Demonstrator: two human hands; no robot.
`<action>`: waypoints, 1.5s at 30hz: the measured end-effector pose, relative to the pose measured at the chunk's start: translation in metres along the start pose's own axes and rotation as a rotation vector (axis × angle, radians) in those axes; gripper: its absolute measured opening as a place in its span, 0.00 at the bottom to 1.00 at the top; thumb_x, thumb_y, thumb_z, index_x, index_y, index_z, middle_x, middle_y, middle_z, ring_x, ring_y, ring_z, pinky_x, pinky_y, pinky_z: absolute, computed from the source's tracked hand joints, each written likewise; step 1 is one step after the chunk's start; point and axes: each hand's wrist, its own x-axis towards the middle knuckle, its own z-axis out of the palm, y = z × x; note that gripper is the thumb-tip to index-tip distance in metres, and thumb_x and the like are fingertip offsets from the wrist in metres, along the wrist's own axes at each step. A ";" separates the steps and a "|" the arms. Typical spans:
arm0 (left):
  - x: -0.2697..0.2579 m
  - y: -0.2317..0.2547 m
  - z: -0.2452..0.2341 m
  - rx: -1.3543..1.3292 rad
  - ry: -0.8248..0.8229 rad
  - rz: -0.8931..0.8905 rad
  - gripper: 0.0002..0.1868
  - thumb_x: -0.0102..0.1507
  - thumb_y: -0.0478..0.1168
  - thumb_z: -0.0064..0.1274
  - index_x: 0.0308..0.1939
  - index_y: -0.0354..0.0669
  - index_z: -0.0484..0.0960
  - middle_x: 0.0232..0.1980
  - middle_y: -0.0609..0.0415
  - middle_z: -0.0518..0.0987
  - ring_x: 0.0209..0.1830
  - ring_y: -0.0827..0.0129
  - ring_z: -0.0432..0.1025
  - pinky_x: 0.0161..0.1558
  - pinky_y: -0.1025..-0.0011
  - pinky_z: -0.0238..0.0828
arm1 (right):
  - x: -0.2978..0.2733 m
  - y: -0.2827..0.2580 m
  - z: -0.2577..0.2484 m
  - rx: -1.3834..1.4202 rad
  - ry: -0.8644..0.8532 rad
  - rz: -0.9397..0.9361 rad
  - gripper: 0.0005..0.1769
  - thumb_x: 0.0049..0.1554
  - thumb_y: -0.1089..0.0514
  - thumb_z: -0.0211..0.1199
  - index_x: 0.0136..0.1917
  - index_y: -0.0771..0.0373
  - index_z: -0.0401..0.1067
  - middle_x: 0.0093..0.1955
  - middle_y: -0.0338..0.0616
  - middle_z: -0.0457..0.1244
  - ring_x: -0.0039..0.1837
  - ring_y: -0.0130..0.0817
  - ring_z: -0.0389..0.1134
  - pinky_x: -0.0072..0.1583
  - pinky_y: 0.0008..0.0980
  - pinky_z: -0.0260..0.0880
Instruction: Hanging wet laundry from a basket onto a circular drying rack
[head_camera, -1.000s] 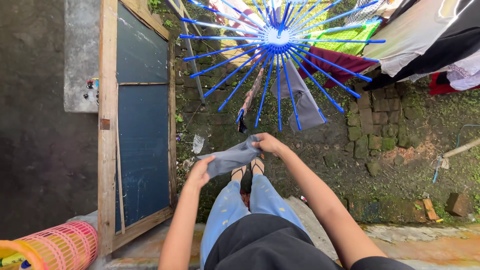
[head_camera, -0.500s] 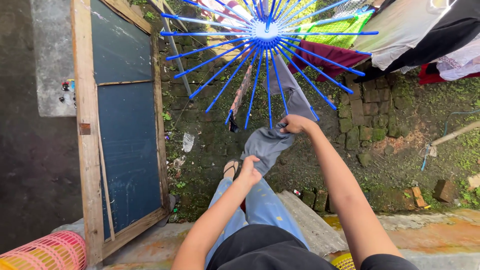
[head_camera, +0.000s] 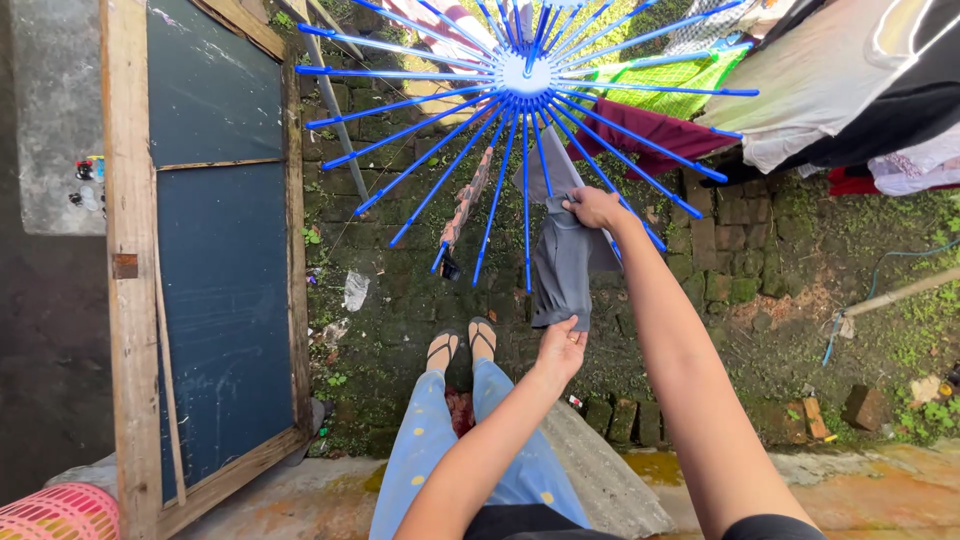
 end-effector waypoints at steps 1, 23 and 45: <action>0.014 -0.003 0.005 -0.006 0.000 0.000 0.16 0.59 0.26 0.61 0.48 0.47 0.84 0.52 0.53 0.84 0.57 0.61 0.78 0.66 0.64 0.69 | 0.003 -0.007 -0.007 -0.005 -0.003 -0.002 0.18 0.63 0.34 0.53 0.52 0.41 0.78 0.51 0.37 0.72 0.64 0.45 0.70 0.67 0.50 0.59; 0.005 -0.034 0.101 0.081 -0.071 -0.087 0.09 0.60 0.34 0.64 0.42 0.49 0.83 0.40 0.64 0.84 0.42 0.77 0.81 0.51 0.73 0.78 | 0.064 -0.062 -0.072 -0.089 0.120 0.243 0.17 0.53 0.50 0.70 0.56 0.54 0.80 0.57 0.55 0.70 0.62 0.63 0.70 0.60 0.62 0.70; -0.095 0.040 0.073 0.373 0.261 0.750 0.17 0.59 0.37 0.52 0.52 0.53 0.76 0.49 0.63 0.71 0.51 0.71 0.64 0.53 0.67 0.57 | 0.019 -0.106 -0.036 0.347 0.153 -0.086 0.13 0.56 0.42 0.68 0.45 0.52 0.82 0.42 0.54 0.70 0.56 0.55 0.72 0.57 0.51 0.75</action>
